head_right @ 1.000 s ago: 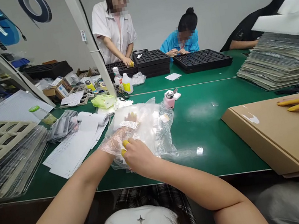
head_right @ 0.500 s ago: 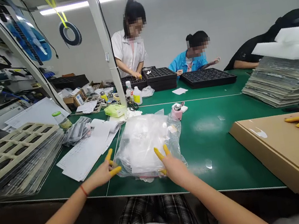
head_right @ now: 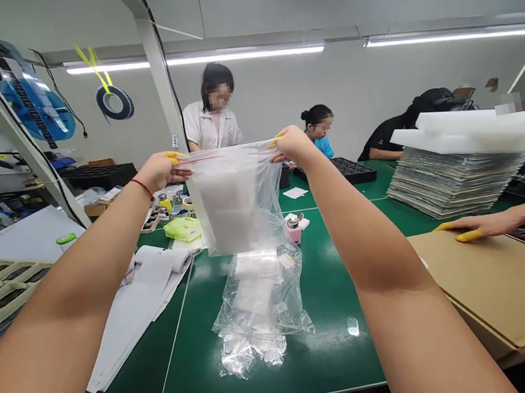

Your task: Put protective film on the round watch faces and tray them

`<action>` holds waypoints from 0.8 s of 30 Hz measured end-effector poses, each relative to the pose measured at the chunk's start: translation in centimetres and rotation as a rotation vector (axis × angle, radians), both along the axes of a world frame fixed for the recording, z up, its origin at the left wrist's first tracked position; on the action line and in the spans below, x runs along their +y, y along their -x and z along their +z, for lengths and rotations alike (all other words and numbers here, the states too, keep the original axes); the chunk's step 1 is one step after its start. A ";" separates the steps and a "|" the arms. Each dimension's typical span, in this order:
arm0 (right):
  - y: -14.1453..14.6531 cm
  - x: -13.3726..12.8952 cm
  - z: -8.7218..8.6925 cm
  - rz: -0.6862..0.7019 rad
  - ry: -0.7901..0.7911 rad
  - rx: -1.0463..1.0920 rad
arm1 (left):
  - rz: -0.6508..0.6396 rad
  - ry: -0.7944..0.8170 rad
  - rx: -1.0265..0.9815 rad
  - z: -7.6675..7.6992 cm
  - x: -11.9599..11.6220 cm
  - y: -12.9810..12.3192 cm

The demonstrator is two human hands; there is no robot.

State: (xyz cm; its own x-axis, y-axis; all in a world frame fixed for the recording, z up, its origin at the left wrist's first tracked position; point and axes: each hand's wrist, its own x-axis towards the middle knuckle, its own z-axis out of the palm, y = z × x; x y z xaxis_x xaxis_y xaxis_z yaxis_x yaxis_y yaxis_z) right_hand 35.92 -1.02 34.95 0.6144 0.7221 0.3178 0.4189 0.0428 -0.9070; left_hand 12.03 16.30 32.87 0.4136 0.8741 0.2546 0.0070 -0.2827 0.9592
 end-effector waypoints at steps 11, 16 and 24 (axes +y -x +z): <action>3.1 -12.2 -8.5 0.228 0.015 -0.240 | -0.087 -0.053 0.033 -10.2 -7.8 7.4; 8.3 -19.7 -24.4 0.433 0.321 0.020 | -0.282 0.166 0.350 -24.3 -14.0 11.9; 3.8 -21.4 -29.4 0.185 0.353 0.429 | -0.342 0.333 0.386 -26.4 -12.2 13.6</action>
